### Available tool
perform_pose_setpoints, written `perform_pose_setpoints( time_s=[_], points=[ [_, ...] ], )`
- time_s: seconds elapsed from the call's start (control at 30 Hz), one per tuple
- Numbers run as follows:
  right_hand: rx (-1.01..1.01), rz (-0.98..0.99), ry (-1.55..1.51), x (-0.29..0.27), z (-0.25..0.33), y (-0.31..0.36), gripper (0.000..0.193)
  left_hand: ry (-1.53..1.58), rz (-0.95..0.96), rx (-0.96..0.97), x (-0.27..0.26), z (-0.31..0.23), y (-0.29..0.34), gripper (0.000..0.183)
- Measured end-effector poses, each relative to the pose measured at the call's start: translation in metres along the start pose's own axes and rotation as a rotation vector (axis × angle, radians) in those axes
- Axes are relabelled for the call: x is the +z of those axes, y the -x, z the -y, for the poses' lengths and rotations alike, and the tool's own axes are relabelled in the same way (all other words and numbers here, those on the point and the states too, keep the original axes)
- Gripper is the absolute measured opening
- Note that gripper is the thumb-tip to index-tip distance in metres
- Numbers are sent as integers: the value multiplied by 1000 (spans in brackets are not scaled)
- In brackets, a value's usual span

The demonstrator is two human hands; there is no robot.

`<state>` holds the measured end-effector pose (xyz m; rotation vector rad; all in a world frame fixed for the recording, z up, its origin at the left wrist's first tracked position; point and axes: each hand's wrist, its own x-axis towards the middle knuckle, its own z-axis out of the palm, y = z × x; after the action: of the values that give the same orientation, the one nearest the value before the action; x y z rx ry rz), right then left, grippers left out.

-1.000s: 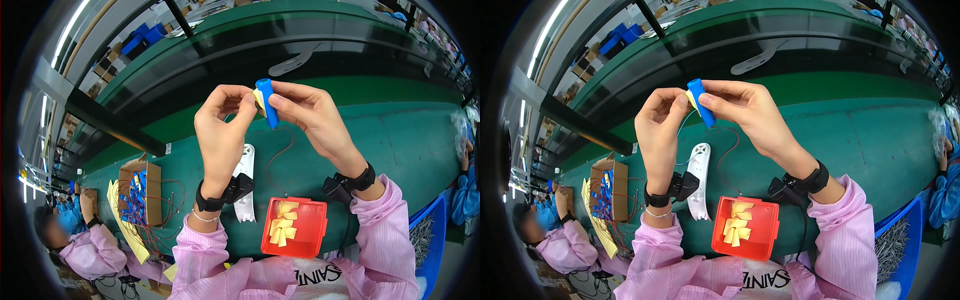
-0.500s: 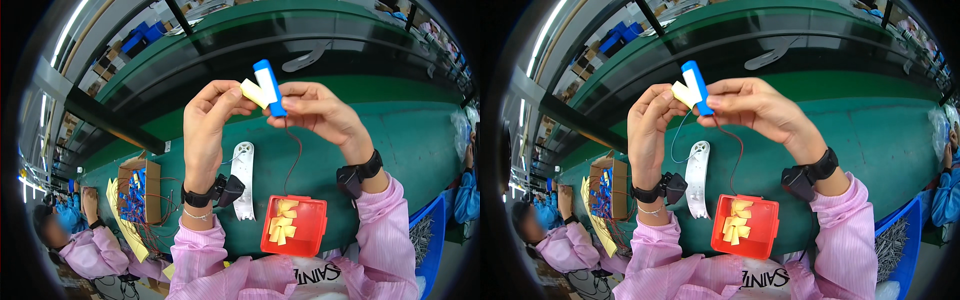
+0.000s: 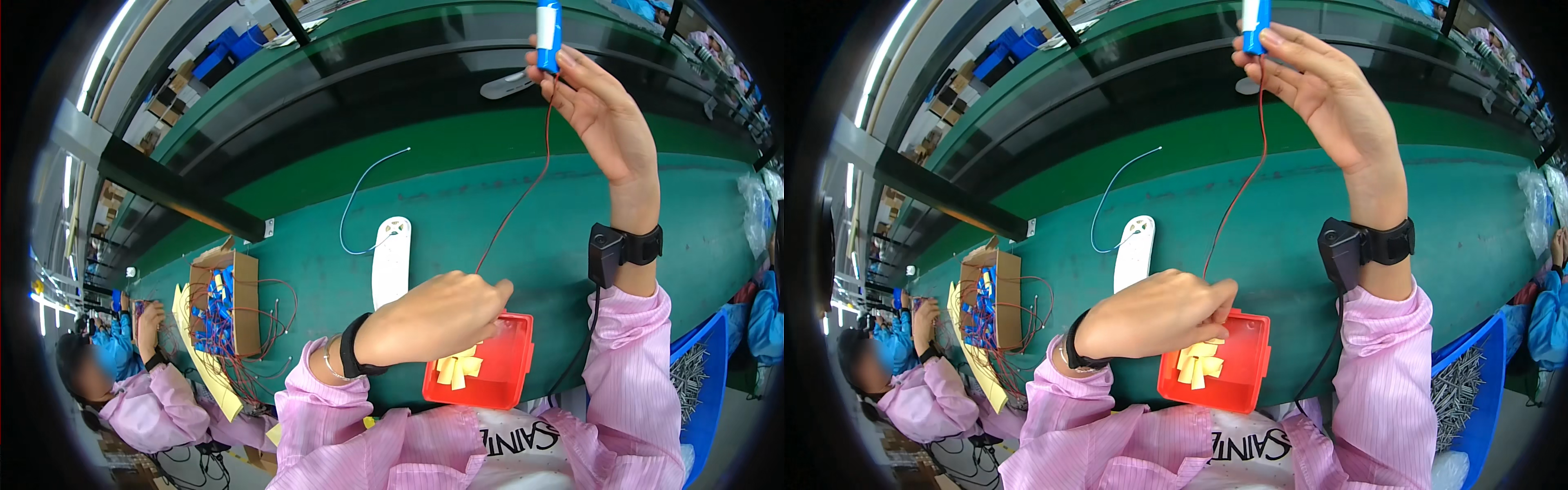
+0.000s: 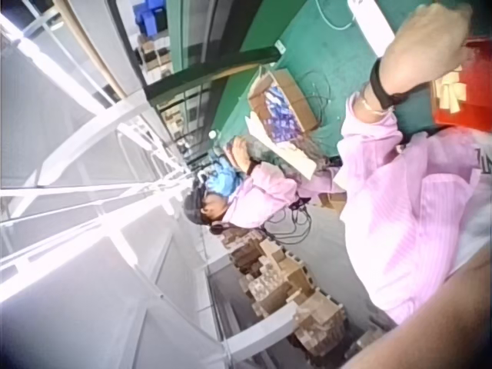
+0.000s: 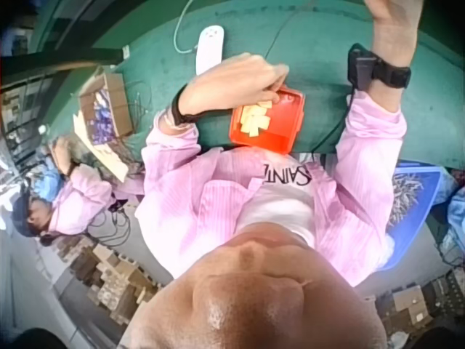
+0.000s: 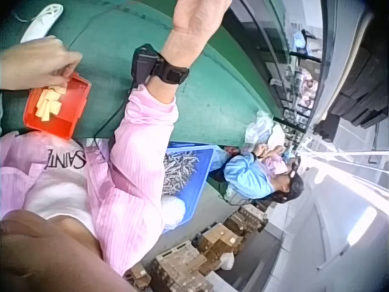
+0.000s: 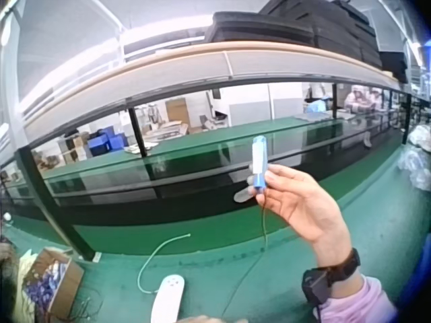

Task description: Assemble electronic components by attaching wires and placing parts into a plastic housing on a factory assembly line.

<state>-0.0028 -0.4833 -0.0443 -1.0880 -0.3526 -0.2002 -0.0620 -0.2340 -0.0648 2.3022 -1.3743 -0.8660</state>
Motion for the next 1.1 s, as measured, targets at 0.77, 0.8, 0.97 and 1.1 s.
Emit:
perform_pose_setpoints(
  time_s=[0.77,0.8,0.97,1.1],
  points=[
    [-53,-61,148,16,3,8,38,826,-341,-314,-26,182,-31,40],
    [19,-25,188,21,3,12,39,898,-428,-259,-30,176,-33,36],
    [276,163,299,58,-16,22,37,1078,-808,-3,-39,139,-37,40],
    [374,231,354,65,-41,20,35,1220,-1097,203,-37,109,-40,48]
  ],
)
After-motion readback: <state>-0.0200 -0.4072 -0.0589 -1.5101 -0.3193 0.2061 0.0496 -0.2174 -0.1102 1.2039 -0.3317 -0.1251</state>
